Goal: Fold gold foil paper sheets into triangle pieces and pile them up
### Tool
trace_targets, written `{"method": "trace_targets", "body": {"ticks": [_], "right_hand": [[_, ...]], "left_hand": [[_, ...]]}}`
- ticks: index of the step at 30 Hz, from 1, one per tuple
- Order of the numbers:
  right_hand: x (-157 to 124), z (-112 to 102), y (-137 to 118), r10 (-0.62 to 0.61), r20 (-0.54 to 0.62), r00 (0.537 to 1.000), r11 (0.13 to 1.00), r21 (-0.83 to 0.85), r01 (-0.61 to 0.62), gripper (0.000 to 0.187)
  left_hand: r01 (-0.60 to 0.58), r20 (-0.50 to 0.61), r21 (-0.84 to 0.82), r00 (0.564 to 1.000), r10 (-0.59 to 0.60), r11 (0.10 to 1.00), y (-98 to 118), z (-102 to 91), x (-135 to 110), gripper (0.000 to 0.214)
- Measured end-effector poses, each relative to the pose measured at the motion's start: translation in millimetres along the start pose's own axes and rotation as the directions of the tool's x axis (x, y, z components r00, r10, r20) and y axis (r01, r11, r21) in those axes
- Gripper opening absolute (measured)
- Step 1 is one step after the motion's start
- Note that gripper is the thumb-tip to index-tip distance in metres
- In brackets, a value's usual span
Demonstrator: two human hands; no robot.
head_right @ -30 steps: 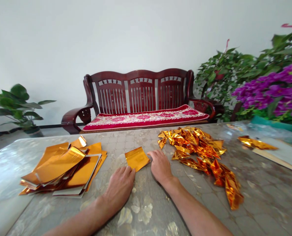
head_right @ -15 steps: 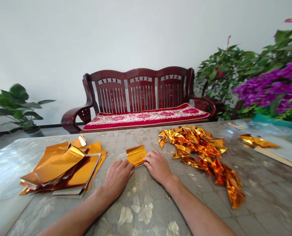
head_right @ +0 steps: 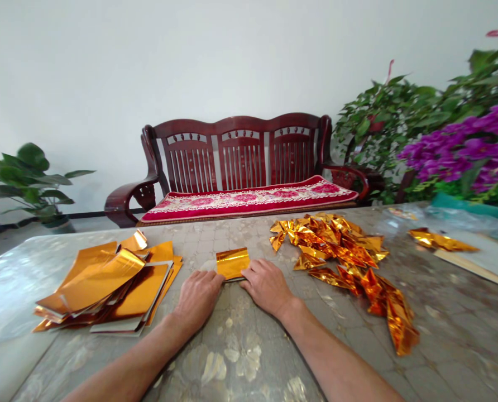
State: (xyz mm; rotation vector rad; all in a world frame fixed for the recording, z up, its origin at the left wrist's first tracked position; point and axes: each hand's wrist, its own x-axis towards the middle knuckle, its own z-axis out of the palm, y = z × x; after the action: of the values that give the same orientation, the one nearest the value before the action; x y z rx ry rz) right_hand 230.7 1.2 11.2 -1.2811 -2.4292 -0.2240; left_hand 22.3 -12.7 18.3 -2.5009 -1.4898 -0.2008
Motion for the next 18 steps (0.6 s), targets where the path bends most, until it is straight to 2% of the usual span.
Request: {"method": "trace_targets", "body": {"ticks": [4,7,9,11,12,14,18], "right_hand": [[-1,3,2,0.021,-0.04,0.999,1.0,0.015,-0.02,0.016],[0,5,3,0.101,-0.132,0.986,0.991,0.096,-0.089,0.022],[1,6,3,0.199,-0.207,0.958,0.967,0.199,-0.158,0.024],[2,5,2,0.285,-0.274,0.918,0.933,0.298,-0.201,0.024],[1,5,1,0.301,-0.304,0.904,0.924,0.329,-0.197,0.024],[0,3,-3,0.256,-0.35,0.901,0.933,0.333,-0.136,0.022],[-2,-2,-17,0.012,-0.343,0.939,0.984,0.172,0.05,0.023]], "left_hand": [[0.031,-0.081,-0.055,0.996,-0.035,0.998,-2,-1.0,-2,0.016],[0.057,-0.209,-0.166,0.974,-0.091,0.984,-3,0.2,-4,0.018],[0.057,-0.305,-0.293,0.94,-0.15,0.954,-2,2.2,-6,0.022],[0.026,-0.346,-0.435,0.918,-0.194,0.9,2,5.0,-8,0.02],[0.006,-0.338,-0.502,0.919,-0.202,0.865,5,6.5,-9,0.017],[0.015,-0.263,-0.63,0.937,-0.231,0.776,10,8.7,-9,0.016],[0.094,-0.113,-0.83,0.937,-0.33,0.551,19,6.7,-4,0.03]]}}
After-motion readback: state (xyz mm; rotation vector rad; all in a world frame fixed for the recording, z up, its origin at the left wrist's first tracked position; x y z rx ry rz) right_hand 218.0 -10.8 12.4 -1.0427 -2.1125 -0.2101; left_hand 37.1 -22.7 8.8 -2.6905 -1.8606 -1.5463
